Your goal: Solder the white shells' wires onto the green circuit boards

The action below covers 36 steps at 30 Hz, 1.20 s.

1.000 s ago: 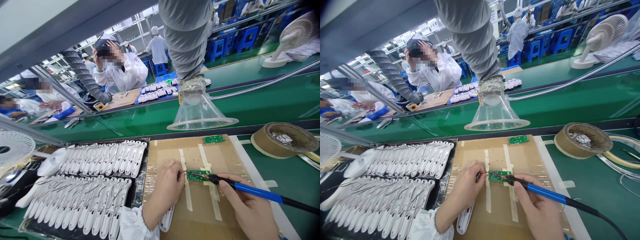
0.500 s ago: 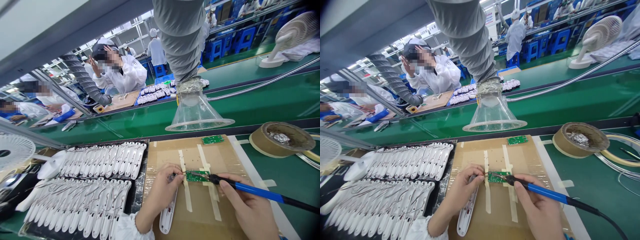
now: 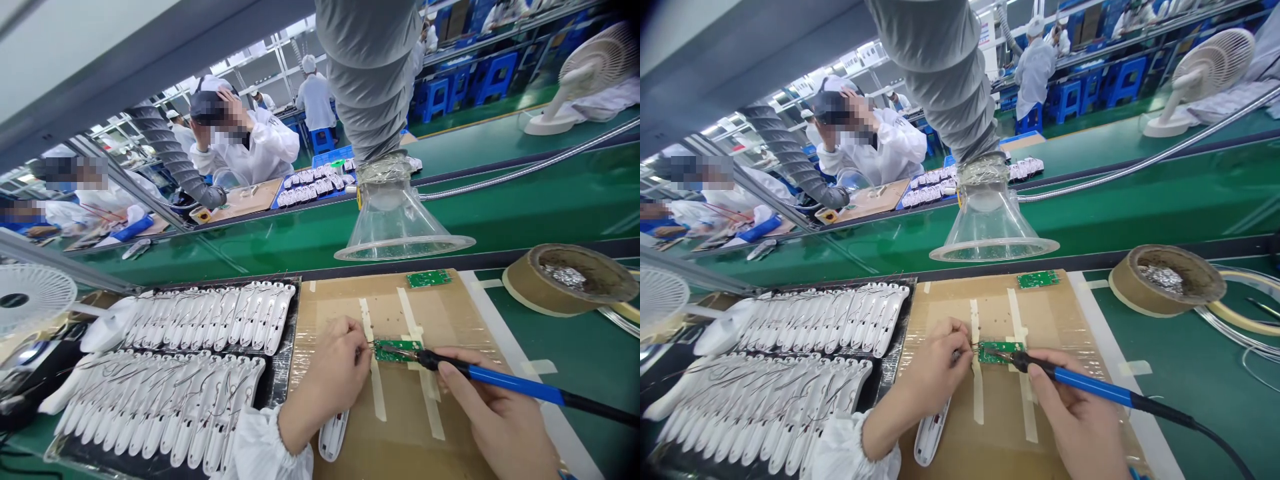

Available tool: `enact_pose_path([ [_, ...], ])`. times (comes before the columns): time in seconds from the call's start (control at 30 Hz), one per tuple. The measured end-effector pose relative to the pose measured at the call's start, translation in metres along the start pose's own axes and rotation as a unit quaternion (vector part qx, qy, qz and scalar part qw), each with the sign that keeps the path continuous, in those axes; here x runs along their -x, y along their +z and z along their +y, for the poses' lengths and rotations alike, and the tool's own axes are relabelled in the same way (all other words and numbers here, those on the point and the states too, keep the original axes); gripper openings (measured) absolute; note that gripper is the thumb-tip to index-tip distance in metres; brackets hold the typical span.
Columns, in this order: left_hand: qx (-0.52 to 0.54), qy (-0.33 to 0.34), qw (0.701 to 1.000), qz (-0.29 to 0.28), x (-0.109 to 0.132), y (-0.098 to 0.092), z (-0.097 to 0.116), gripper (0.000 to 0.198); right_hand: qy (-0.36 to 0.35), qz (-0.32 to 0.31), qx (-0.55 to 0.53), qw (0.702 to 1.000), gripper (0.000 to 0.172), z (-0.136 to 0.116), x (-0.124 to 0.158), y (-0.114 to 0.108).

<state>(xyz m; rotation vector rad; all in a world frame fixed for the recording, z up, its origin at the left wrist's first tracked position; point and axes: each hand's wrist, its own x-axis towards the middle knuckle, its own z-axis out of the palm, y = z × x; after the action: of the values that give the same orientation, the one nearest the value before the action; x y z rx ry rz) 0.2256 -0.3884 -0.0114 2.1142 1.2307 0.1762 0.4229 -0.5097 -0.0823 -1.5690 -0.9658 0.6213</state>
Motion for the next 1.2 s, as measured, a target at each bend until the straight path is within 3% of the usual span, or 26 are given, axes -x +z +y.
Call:
enact_pose_path([
  [0.17,-0.073,0.028,0.997,-0.002,-0.001,0.004,0.001,0.020,0.054,0.003,-0.026,0.998,0.024,-0.006,0.004,0.006],
  [0.33,-0.088,0.035,0.996,-0.004,-0.002,0.008,-0.001,0.019,0.024,-0.035,0.004,0.999,0.023,-0.001,0.001,0.001],
  [0.47,-0.084,0.028,0.996,-0.014,-0.002,0.007,0.000,0.020,0.055,-0.005,-0.017,0.998,0.024,-0.006,0.003,0.003],
  [0.63,-0.075,0.027,0.997,-0.015,0.001,0.006,0.001,0.020,0.027,-0.018,-0.020,0.999,0.020,-0.005,0.003,0.004],
  [0.87,-0.079,0.028,0.996,-0.012,0.000,0.008,-0.001,0.020,0.050,0.009,-0.029,0.998,0.020,-0.007,0.006,0.008],
  [1.07,-0.091,0.028,0.995,-0.005,-0.001,0.009,0.000,0.020,-0.006,-0.040,0.011,0.999,0.017,0.003,0.001,0.001],
  [1.2,-0.088,0.032,0.996,-0.008,-0.002,0.009,-0.001,0.020,0.006,0.008,-0.005,1.000,0.017,-0.003,0.003,0.004],
])
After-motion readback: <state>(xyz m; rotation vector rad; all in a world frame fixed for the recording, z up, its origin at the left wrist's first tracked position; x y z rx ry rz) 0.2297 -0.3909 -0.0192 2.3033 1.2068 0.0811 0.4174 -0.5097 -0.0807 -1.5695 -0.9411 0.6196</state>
